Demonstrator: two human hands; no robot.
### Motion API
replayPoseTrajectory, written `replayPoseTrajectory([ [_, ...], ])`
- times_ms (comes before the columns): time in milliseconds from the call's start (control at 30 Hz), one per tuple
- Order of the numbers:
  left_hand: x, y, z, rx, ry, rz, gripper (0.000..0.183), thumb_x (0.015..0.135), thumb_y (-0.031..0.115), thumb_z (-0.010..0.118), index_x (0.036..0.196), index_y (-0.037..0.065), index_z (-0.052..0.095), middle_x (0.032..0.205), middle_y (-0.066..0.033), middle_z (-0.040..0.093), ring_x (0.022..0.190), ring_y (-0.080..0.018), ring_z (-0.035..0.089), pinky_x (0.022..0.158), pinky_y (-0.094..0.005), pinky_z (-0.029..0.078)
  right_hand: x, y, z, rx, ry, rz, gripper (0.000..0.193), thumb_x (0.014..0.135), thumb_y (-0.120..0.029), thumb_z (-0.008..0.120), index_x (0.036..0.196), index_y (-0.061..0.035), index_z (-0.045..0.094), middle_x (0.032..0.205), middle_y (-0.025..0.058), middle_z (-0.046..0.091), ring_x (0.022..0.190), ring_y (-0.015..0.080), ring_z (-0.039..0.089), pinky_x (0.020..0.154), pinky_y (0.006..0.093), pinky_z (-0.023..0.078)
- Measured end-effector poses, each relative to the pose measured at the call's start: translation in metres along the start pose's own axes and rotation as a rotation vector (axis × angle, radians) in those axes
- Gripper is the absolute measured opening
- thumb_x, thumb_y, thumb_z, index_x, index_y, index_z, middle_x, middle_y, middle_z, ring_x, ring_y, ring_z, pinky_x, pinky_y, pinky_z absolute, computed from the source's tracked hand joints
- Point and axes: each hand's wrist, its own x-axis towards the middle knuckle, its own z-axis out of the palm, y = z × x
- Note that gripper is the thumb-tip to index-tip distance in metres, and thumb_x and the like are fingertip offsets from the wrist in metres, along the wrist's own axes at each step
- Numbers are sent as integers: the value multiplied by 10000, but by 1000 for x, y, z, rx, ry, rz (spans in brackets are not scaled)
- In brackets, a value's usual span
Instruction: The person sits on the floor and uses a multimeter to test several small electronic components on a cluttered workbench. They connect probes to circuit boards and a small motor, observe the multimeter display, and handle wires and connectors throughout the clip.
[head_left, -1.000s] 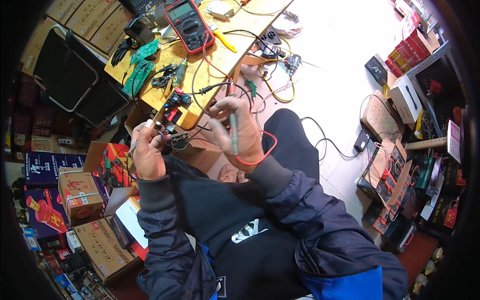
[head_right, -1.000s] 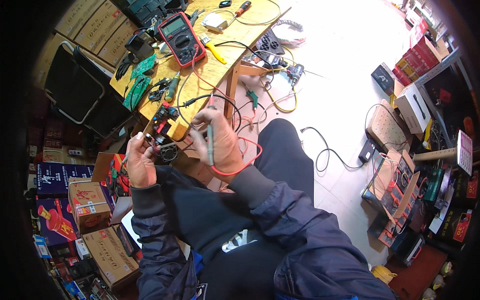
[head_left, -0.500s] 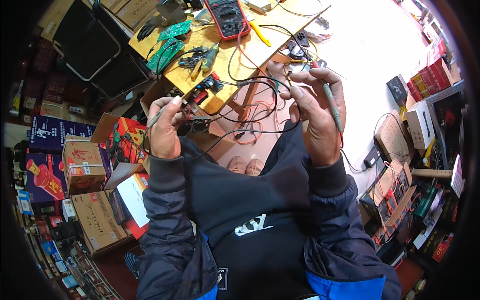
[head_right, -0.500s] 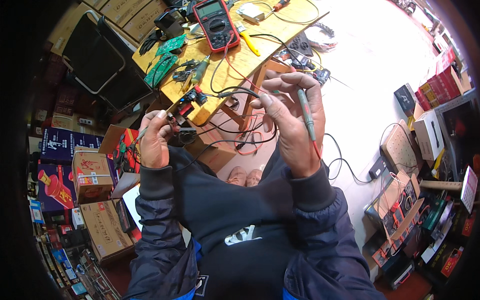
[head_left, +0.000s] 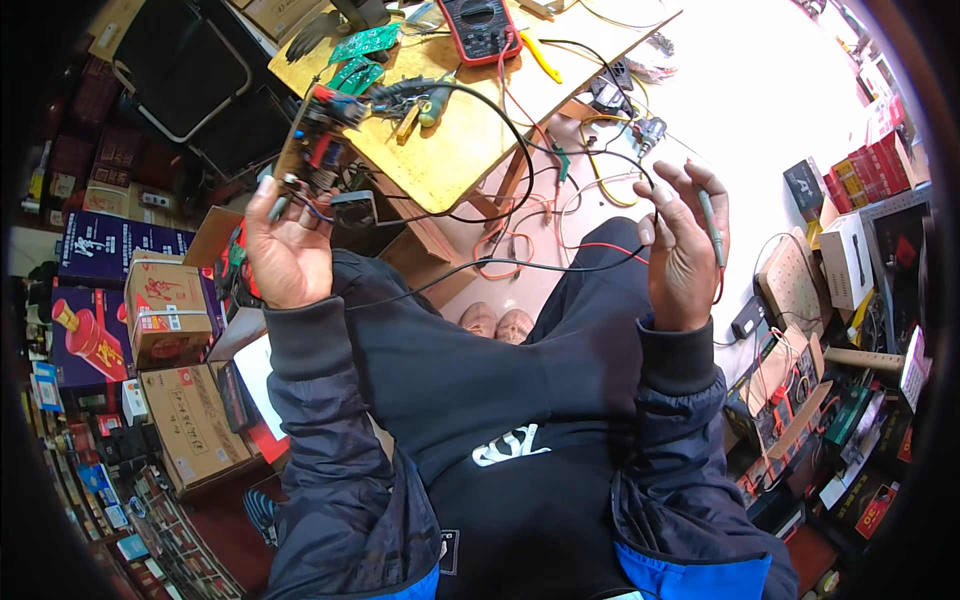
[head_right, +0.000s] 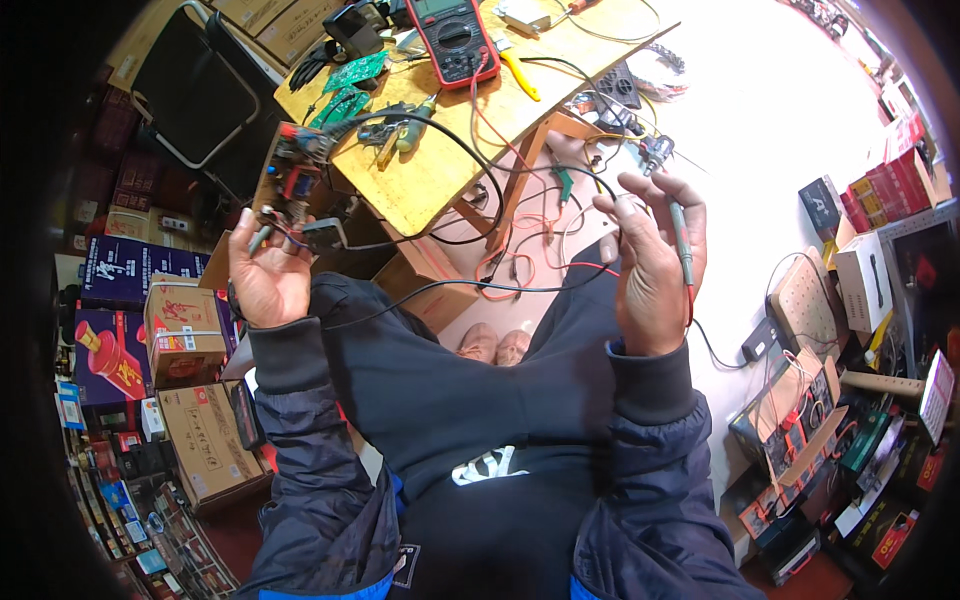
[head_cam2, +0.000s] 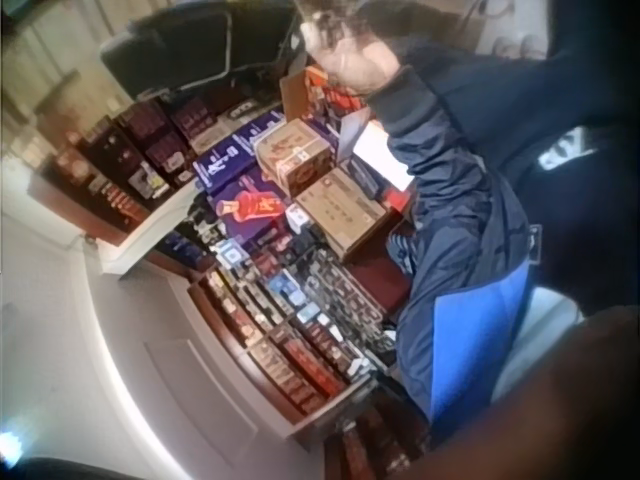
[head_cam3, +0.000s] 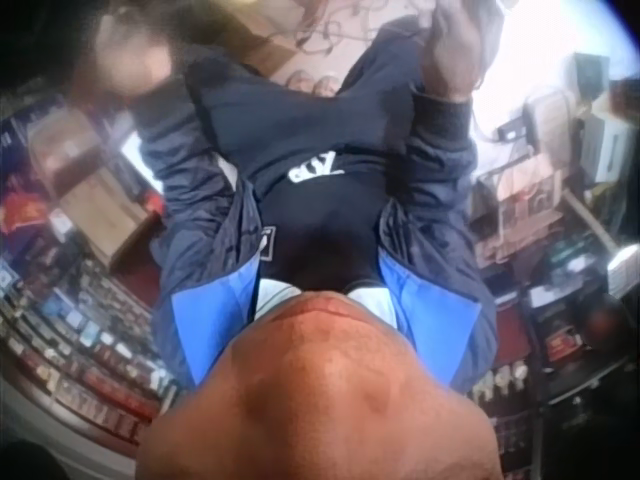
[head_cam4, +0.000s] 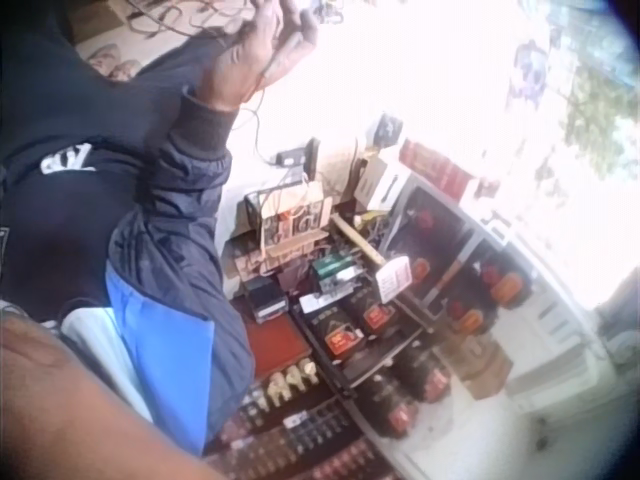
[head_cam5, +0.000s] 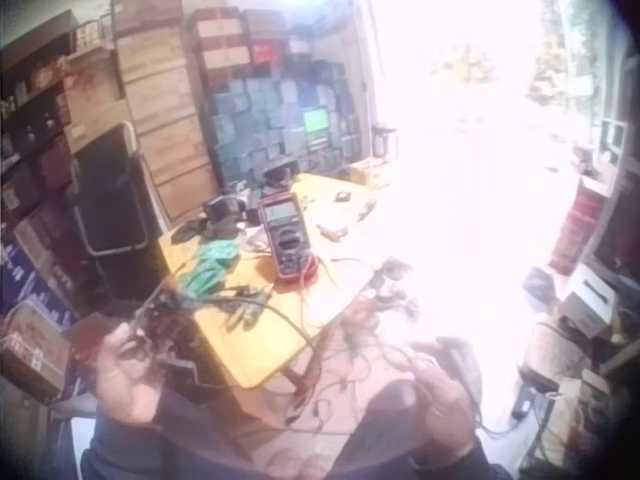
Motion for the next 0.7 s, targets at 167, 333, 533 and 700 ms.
replayPoseTrajectory([
  [167, -1, 47, -5, -137, -231, 74, 373, 1000, 296, 695, 1220, -2, 646, 1129, -181, 733, 1034, -306, 703, 1014, -528, 542, -5, 17, -17, -40, 39, 71, 430, 988, 34, 612, 1384, -29, 459, 1312, 214, 614, 1089, 282, 713, 656, 268, 530],
  [333, -8, 98, -11, -259, -220, 58, 516, 971, 279, 730, 1283, -93, 557, 1066, -245, 697, 1033, -335, 662, 1064, -497, 505, -10, 24, -21, -96, 30, 119, 443, 979, 24, 629, 1386, -20, 460, 1311, 204, 608, 1055, 264, 714, 694, 286, 552],
  [533, -26, 132, -11, -218, -252, 127, 595, 972, 317, 714, 1319, -129, 528, 1096, -258, 659, 1015, -315, 642, 1095, -488, 489, -18, 37, -18, -142, -66, 135, 467, 963, -16, 658, 1386, -15, 460, 1315, 212, 591, 1006, 256, 719, 733, 306, 580],
  [700, -17, 123, -1, -101, -342, 112, 507, 1024, 340, 657, 1284, -91, 593, 1055, -275, 717, 1023, -332, 692, 1065, -486, 526, -15, 56, -15, -316, -143, 57, 448, 952, 17, 657, 1357, -9, 467, 1311, 180, 568, 962, 201, 711, 701, 278, 586],
])
